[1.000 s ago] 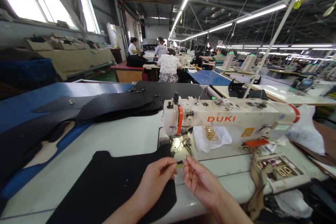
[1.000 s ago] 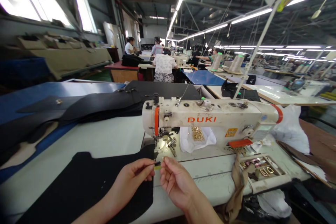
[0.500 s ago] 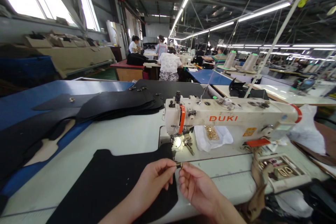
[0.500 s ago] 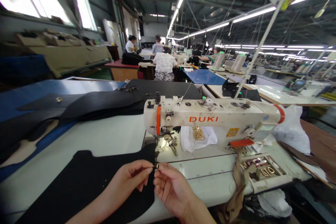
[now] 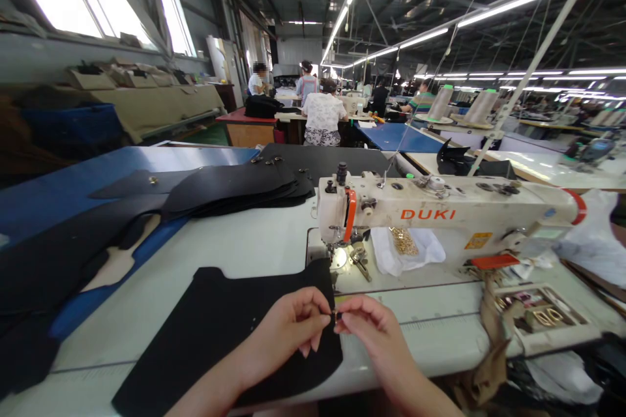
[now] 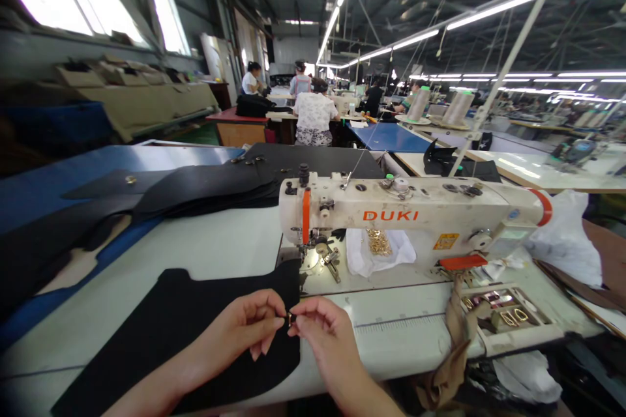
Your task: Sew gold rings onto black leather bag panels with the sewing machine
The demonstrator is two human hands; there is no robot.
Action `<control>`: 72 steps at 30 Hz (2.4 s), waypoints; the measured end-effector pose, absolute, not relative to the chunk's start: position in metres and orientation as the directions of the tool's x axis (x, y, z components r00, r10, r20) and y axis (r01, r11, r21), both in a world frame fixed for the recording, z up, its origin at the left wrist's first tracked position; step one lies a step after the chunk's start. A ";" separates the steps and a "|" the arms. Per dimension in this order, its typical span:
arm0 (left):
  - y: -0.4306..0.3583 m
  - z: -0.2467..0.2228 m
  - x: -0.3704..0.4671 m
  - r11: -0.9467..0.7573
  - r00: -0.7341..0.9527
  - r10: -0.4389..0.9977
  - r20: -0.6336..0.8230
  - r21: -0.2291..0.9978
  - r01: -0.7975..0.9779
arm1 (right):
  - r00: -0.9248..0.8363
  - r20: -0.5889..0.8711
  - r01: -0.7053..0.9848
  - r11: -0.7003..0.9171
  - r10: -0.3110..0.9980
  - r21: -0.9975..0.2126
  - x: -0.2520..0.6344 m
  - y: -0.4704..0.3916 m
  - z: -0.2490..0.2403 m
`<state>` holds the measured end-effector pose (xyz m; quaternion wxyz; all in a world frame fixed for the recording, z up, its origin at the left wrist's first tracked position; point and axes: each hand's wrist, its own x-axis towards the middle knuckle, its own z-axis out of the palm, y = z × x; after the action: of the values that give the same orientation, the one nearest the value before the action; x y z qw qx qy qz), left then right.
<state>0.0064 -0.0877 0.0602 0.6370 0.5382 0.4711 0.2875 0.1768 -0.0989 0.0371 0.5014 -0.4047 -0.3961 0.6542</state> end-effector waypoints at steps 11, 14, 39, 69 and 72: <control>-0.100 0.055 0.007 0.379 0.278 0.901 -0.333 0.916 -0.131 | -0.198 -0.286 -0.402 -0.344 0.937 -0.849 0.171 -0.100 0.028; -0.101 0.053 0.011 0.387 0.270 0.899 -0.346 0.915 -0.117 | -0.183 -0.252 -0.386 -0.305 0.950 -0.871 0.169 -0.098 0.026; -0.103 0.066 0.010 0.215 0.095 0.961 -0.259 0.918 0.333 | -0.249 -0.001 0.075 0.019 0.968 -0.997 0.174 -0.112 0.039; -0.108 0.058 0.011 0.118 0.098 0.985 -0.139 0.974 0.195 | -0.078 -0.015 -0.105 -0.023 0.997 -0.994 0.174 -0.104 0.032; -0.109 0.055 0.010 0.091 0.111 0.987 -0.120 0.968 0.232 | -0.119 0.001 -0.026 -0.002 0.993 -1.000 0.177 -0.104 0.033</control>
<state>0.0096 -0.1086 0.0550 0.4959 0.5565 0.5474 0.3804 0.1774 -0.1039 0.0328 0.4756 -0.4628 -0.5223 0.5355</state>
